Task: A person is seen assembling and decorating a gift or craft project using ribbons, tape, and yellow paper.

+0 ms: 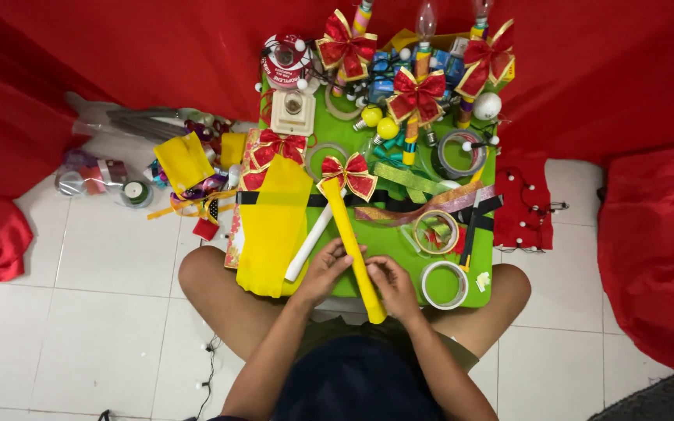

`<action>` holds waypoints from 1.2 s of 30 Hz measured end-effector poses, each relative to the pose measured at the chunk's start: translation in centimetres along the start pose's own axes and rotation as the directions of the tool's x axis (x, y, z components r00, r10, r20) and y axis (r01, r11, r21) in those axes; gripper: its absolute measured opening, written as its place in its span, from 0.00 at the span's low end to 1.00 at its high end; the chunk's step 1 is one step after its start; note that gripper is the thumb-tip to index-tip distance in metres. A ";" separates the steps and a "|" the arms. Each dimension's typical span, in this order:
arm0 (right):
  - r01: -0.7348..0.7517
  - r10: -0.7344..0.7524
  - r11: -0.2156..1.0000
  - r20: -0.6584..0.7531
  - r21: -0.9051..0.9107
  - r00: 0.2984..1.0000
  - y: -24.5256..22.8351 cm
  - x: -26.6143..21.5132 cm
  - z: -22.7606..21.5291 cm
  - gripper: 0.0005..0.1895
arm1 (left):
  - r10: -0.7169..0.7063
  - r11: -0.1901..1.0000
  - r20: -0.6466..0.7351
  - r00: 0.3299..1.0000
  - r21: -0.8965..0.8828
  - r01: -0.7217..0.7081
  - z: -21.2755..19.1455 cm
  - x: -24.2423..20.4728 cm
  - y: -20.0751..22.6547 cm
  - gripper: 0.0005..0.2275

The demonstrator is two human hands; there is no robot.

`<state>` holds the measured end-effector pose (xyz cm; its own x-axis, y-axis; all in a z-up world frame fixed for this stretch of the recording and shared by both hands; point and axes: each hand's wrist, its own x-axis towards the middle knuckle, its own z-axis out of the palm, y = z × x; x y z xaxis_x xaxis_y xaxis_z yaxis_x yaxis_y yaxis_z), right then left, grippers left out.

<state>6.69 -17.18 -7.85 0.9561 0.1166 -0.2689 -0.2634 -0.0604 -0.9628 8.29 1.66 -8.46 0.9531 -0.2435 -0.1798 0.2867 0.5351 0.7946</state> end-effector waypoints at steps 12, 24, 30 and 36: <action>-0.102 0.097 0.994 0.124 0.035 0.988 -0.7 1.3 -0.4 0.15 | 0.031 0.997 0.006 1.000 -0.074 -0.030 0.5 0.2 0.6 0.22; -0.123 0.113 0.991 0.156 0.051 0.981 -0.1 1.3 -0.7 0.18 | 0.024 0.999 -0.022 0.999 -0.041 -0.025 -1.1 0.5 -2.0 0.20; -0.112 0.102 0.993 0.206 0.041 0.973 0.5 1.6 -0.9 0.23 | 0.023 0.998 -0.030 0.999 -0.054 -0.025 -1.1 0.5 -1.7 0.21; -0.117 0.109 0.993 0.218 0.023 0.970 0.8 1.5 -1.3 0.26 | 0.027 0.995 -0.036 0.999 -0.091 -0.030 -1.0 0.5 -1.8 0.21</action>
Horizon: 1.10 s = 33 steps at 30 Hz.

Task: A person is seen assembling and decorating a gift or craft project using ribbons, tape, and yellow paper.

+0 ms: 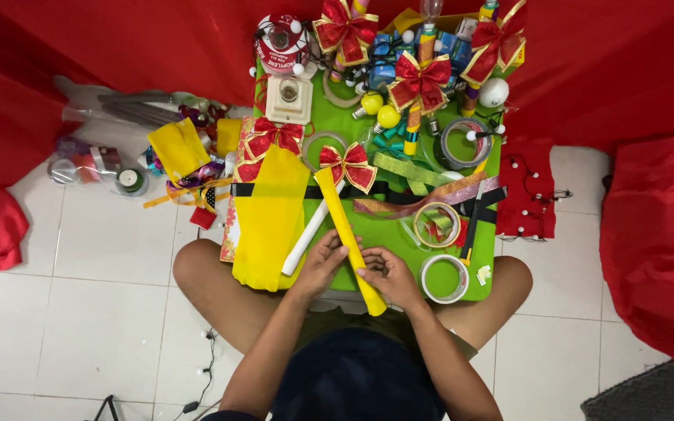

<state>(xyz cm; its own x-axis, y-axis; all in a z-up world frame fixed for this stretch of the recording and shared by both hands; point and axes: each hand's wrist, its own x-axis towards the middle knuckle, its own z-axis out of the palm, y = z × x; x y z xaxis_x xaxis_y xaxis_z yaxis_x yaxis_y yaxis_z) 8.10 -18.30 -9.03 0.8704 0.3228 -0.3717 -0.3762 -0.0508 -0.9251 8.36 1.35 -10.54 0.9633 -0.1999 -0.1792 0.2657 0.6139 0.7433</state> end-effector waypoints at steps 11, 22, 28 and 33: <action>-0.030 0.030 0.999 0.013 -0.029 0.999 -1.8 -0.3 0.3 0.20 | -0.013 0.996 -0.037 0.999 -0.092 0.010 0.0 -0.2 0.9 0.23; -0.014 0.015 0.999 0.019 -0.030 1.000 -0.9 -0.1 0.1 0.22 | -0.013 0.997 -0.027 1.000 -0.071 0.011 -0.3 0.0 0.5 0.23; -0.035 0.036 0.999 0.010 -0.035 0.999 -0.9 -0.1 0.2 0.22 | -0.011 0.998 -0.028 1.000 -0.065 0.009 -0.5 0.1 0.2 0.22; -0.017 0.018 0.999 0.019 -0.028 1.000 -0.4 0.1 -0.1 0.22 | -0.009 0.998 -0.016 1.000 -0.068 0.007 -0.4 0.1 0.2 0.22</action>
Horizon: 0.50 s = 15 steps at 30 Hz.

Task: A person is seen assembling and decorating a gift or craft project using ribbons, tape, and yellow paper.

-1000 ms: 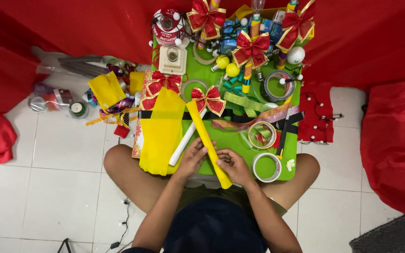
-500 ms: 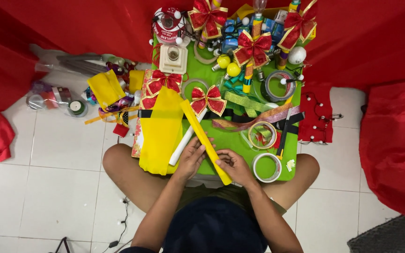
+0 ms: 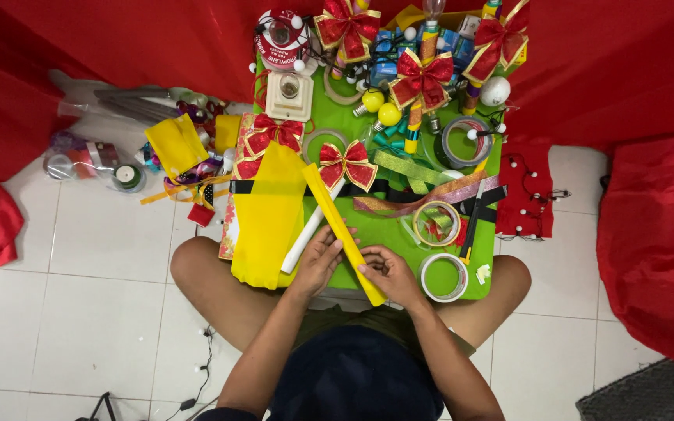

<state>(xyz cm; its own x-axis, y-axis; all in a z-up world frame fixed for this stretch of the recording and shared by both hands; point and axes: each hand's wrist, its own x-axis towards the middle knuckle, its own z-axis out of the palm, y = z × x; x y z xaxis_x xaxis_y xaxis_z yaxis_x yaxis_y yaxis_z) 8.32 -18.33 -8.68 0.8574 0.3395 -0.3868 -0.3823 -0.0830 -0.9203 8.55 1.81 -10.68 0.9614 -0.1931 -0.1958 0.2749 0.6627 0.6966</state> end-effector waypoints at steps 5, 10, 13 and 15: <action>-0.009 0.009 1.000 -0.001 0.006 1.000 -0.1 0.0 -0.1 0.22 | 0.000 1.000 0.009 1.000 0.009 0.000 0.0 0.0 0.0 0.22; 0.006 -0.007 1.000 0.028 0.014 1.000 0.4 -0.1 -0.4 0.23 | 0.003 0.998 0.016 1.000 0.057 -0.004 1.0 -0.3 0.6 0.22; 0.022 -0.022 1.000 0.023 0.002 0.999 1.0 -0.1 -0.5 0.24 | 0.008 0.993 0.006 1.000 0.119 -0.009 1.8 -0.4 1.2 0.22; 0.035 -0.035 0.999 0.014 -0.003 0.999 0.8 -0.3 -0.4 0.24 | 0.007 0.964 -0.042 0.999 0.268 0.005 2.1 -0.4 1.8 0.22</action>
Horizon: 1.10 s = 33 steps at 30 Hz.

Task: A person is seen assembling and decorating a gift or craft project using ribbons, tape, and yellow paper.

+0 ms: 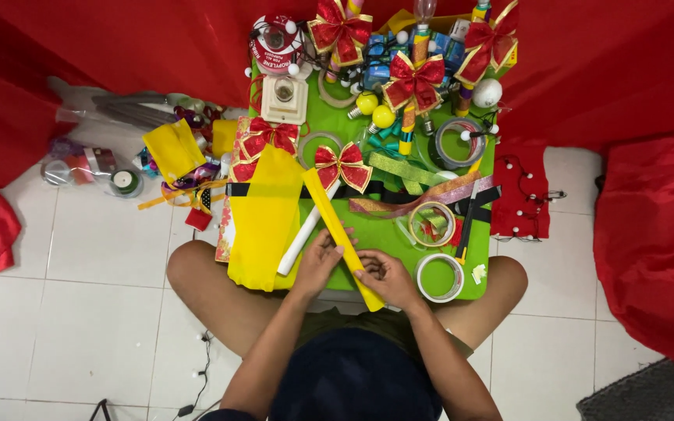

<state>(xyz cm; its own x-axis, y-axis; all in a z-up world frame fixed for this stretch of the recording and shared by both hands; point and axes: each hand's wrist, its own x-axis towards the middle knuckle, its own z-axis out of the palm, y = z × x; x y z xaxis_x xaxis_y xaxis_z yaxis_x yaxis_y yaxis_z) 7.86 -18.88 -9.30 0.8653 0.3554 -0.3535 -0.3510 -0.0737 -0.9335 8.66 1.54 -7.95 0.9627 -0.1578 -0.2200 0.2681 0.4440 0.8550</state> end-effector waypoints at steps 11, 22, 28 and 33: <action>0.011 -0.011 1.000 -0.001 -0.002 1.000 0.2 -0.1 0.0 0.25 | 0.004 0.994 -0.297 0.955 0.108 0.029 2.4 1.6 5.0 0.22; 0.032 -0.032 0.999 0.009 -0.001 0.999 0.2 -0.1 -0.2 0.25 | -0.063 0.996 -0.283 0.957 0.036 0.077 1.0 2.6 5.6 0.21; 0.040 -0.040 0.999 0.022 -0.024 0.999 0.0 -0.1 -0.3 0.25 | -0.001 0.994 -0.379 0.925 0.101 0.042 0.0 3.4 7.1 0.19; 0.048 -0.047 0.999 0.030 -0.023 0.998 0.4 -0.1 -0.4 0.25 | -0.081 0.996 -0.379 0.922 0.001 0.088 -1.5 3.9 6.4 0.15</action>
<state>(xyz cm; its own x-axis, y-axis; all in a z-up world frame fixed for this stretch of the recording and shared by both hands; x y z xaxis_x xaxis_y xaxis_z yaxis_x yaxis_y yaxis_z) 7.76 -19.33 -9.66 0.8700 0.3859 -0.3069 -0.3006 -0.0782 -0.9505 14.18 5.13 -4.01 0.8797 0.1535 -0.4500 0.3514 0.4277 0.8328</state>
